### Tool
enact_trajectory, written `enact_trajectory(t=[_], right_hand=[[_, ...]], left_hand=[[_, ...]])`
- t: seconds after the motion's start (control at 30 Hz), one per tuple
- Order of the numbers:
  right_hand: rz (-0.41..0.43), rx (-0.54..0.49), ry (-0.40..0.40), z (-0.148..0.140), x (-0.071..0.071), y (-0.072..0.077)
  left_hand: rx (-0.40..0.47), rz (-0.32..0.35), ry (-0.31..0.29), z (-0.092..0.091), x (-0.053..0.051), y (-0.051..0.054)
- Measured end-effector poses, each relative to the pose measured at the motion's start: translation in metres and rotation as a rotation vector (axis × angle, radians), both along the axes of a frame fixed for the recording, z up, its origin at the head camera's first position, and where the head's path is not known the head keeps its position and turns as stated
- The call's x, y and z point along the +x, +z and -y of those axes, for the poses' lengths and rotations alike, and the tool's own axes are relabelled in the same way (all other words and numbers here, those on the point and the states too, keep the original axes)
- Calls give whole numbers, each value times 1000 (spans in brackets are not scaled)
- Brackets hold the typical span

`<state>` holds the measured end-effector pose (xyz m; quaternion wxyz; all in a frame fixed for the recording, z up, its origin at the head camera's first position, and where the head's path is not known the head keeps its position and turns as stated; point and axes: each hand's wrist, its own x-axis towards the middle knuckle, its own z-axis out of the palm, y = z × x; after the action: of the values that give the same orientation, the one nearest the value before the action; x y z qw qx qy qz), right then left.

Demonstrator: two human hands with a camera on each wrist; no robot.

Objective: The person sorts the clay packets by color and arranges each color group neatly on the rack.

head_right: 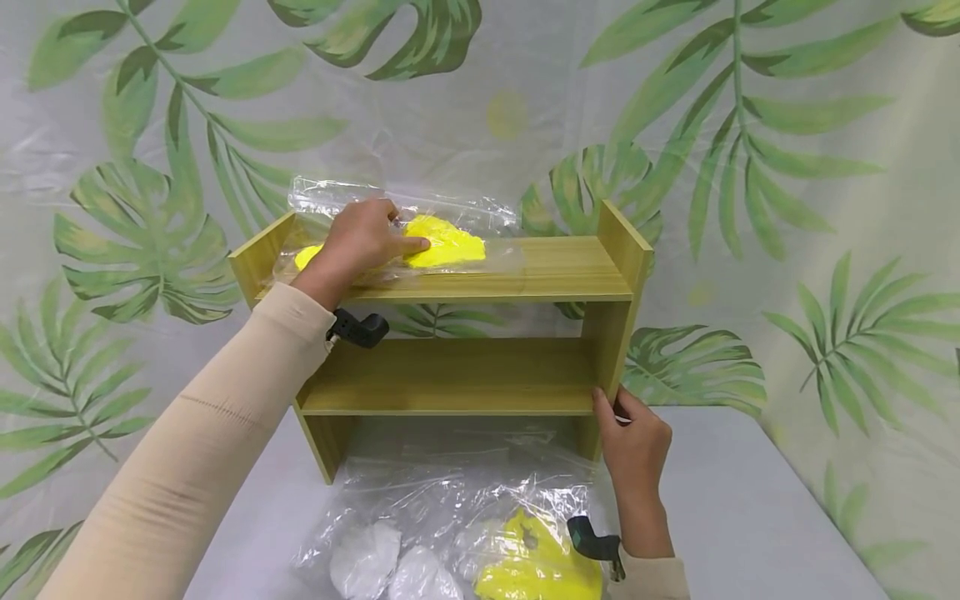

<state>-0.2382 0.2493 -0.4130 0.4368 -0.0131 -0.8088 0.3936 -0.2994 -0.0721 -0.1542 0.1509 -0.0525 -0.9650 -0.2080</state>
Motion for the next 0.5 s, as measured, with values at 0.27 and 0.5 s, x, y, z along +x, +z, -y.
enact_trajectory(t=[0.27,0.5], right_hand=[[-2,2,-2,0,0,0],[-12,4,5,1,1,0]], left_hand=[[-3,-23,22,3,5,1],[16,-35,7,10,13,5]])
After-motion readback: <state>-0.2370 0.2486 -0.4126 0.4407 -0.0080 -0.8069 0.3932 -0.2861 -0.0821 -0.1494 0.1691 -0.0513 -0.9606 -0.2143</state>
